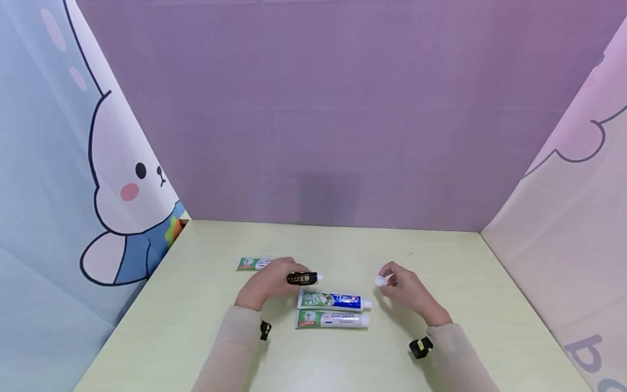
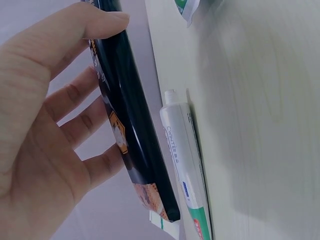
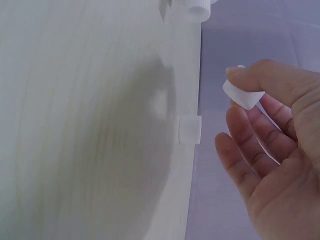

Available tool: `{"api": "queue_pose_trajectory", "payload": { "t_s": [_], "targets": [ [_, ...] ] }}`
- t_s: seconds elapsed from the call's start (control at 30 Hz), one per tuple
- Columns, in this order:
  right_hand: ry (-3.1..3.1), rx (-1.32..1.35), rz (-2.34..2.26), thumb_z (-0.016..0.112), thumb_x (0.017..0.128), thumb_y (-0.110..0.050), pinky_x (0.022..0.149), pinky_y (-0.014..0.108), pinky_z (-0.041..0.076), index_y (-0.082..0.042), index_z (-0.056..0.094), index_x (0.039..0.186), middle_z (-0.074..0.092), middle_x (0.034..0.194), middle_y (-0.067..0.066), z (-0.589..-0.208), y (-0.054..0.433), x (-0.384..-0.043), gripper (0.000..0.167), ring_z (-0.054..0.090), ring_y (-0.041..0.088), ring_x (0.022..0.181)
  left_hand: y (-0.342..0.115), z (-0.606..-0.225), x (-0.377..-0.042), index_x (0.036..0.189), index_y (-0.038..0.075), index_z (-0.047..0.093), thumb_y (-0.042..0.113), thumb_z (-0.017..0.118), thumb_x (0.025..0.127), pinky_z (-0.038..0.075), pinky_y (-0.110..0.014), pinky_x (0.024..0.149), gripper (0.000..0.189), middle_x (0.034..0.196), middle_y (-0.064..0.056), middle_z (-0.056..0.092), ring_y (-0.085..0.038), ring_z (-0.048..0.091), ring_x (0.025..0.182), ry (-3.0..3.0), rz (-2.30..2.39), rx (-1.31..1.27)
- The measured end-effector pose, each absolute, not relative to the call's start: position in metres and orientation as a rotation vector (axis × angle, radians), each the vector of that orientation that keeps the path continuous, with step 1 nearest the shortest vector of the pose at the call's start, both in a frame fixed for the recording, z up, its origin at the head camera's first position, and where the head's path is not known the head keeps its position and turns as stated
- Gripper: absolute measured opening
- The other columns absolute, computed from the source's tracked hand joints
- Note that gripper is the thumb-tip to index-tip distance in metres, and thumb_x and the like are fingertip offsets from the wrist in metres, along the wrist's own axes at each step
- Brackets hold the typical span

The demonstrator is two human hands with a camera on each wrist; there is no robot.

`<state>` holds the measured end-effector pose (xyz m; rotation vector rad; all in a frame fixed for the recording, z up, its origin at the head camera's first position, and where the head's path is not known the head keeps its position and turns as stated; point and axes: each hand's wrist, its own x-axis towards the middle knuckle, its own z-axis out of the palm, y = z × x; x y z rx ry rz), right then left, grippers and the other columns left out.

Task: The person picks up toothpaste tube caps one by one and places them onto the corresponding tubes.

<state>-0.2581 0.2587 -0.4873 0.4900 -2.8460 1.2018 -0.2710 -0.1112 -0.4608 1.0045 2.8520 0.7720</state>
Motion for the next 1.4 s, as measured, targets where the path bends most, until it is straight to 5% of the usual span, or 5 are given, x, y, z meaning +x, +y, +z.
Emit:
{"api": "queue_pose_trajectory", "payload": {
  "t_s": [0.43, 1.4],
  "targets": [
    [-2.777, 0.604, 1.244, 0.074, 0.089, -0.004, 0.089, 0.043, 0.054, -0.004, 0.066, 0.118, 0.066, 0.112, 0.005, -0.487, 0.248, -0.254, 0.03, 0.064, 0.024, 0.098, -0.099, -0.46, -0.272, 0.12, 0.021, 0.075, 0.011, 0.076, 0.087, 0.051, -0.033, 0.087, 0.034, 0.105, 0.008, 0.069, -0.008, 0.058, 0.09, 2.845, 0.769, 0.986],
    [-2.71, 0.737, 1.301, 0.075, 0.088, -0.003, 0.086, 0.035, 0.056, -0.009, 0.065, 0.111, 0.068, 0.103, 0.001, -0.484, 0.225, -0.253, 0.026, 0.068, 0.02, 0.095, -0.084, -0.456, -0.271, 0.124, 0.022, 0.073, 0.013, 0.077, 0.086, 0.05, -0.033, 0.093, 0.039, 0.111, 0.008, 0.069, -0.008, 0.059, 0.097, 2.817, 0.755, 0.997]
  ]
}}
